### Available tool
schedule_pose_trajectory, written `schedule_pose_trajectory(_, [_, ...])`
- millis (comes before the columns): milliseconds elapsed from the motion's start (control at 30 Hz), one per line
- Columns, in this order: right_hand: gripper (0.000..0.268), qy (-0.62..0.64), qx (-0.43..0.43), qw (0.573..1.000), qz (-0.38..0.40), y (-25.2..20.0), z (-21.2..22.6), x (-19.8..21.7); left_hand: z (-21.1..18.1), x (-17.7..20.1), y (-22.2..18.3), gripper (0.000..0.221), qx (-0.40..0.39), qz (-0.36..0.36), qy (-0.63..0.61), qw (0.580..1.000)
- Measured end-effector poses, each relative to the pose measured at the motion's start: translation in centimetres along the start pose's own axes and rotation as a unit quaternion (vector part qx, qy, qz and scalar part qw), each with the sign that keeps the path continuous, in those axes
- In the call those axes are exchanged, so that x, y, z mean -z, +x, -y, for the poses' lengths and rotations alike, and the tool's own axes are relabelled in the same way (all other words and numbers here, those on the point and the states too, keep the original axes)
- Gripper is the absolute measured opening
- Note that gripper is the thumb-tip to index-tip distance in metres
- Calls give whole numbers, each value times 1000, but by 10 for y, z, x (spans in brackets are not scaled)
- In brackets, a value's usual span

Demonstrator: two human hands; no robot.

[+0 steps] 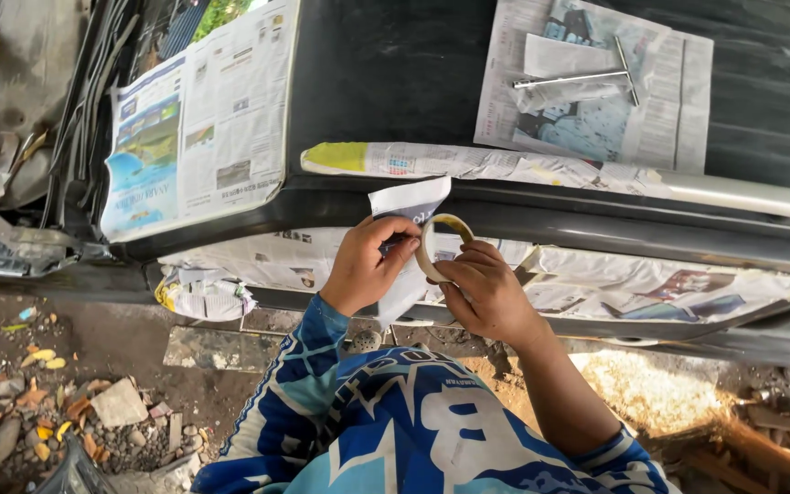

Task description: The person is using newspaper and masking tape to mask off sections of a car's body in preparation for painting.

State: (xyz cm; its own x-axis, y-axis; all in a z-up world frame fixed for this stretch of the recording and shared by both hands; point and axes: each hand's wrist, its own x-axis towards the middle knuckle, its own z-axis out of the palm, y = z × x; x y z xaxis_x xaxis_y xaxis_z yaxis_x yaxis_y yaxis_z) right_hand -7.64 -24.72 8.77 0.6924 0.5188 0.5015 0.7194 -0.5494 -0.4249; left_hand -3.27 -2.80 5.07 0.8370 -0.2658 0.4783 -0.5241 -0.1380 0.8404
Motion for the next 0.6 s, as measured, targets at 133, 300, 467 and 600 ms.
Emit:
schedule_pose_trajectory(133, [31,15,-27,999,26,0,9,4,1,-3,2,10,41,21,12,999])
schedule_pose_trajectory(300, [46,15,-54,998,16,-3,14,-3,4,-11,-2,8,4,-14,79,997])
schedule_pose_trajectory(467, [39,-75,-185,979,-33,-11,2,-18,4,-13,-6,7,23,-35,108,993])
schedule_pose_trajectory(600, [34,-101,-211,971,-45,1,12,-19,-2,-5,-4,7,-11,-25,105,994])
